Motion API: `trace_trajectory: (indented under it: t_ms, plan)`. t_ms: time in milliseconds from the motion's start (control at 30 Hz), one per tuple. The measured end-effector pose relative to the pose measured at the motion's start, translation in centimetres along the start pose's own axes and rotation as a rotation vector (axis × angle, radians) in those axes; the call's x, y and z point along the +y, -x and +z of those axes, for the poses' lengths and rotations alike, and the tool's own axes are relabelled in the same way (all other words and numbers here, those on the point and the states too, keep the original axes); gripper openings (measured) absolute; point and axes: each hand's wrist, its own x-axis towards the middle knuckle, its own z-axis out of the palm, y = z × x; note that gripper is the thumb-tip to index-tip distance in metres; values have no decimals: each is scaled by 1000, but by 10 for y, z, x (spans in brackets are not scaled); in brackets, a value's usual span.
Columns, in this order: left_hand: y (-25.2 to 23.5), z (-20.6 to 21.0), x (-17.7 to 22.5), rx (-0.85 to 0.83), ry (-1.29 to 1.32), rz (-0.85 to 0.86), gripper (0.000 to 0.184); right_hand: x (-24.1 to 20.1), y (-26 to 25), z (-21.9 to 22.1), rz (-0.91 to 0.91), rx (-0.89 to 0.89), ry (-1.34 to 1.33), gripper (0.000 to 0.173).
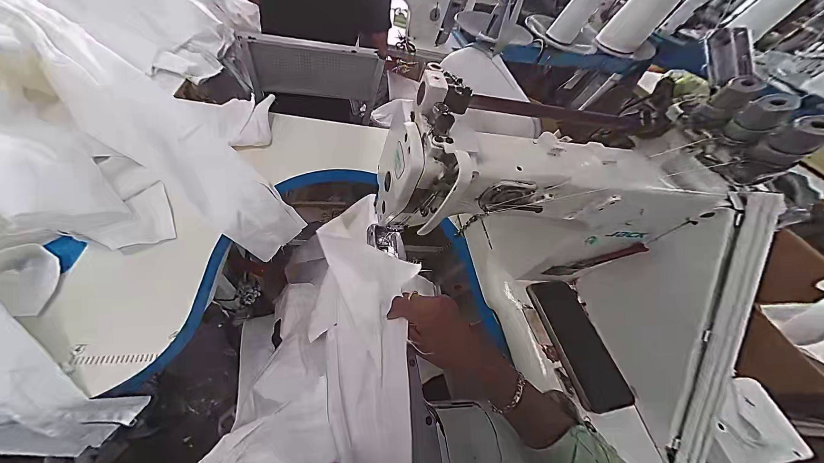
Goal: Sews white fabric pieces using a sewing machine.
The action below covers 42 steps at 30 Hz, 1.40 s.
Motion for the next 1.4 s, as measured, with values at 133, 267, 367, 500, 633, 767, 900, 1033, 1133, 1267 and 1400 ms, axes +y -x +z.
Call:
trace_trajectory:
  t_ms: [133, 267, 367, 500, 633, 767, 900, 1033, 1133, 1267, 1400]
  plan:
    - [-108, -14, -56, 595, -180, -104, 20, -7, 0, -10, 98, 22, 7, 36]
    - [-138, 18, -57, 627, -173, -349, 51, 41, 6, -73, 706, -50, 166, 37]
    - [-142, 3, -58, 374, -147, -469, 65, 54, 10, -75, 725, 96, 215, 31]
    - [-149, -3, -64, 579, -176, -315, 79, -2, -7, -23, 417, 96, 21, 27]
    - [-130, 14, -75, 618, -353, -116, 48, 14, 3, -13, 318, 215, 32, 20]
    - [-129, 15, -74, 597, -482, -90, 41, 22, 0, -1, 135, 325, -223, 18]
    - [-139, 10, -77, 629, -446, -71, 38, 18, 1, 10, 138, 186, -542, 19]
    - [-141, 7, -79, 661, -513, 7, 33, 18, 4, 13, 128, 235, -646, 16]
    - [-136, 8, -80, 627, -455, 30, 38, 14, 9, 7, 144, 116, -613, 15]
    - [-134, 10, -80, 647, -291, 7, 40, 16, 12, 3, 130, 12, -530, 13]
    - [-133, 11, -83, 657, -188, 62, 44, 23, -2, 13, 135, 46, -846, 14]
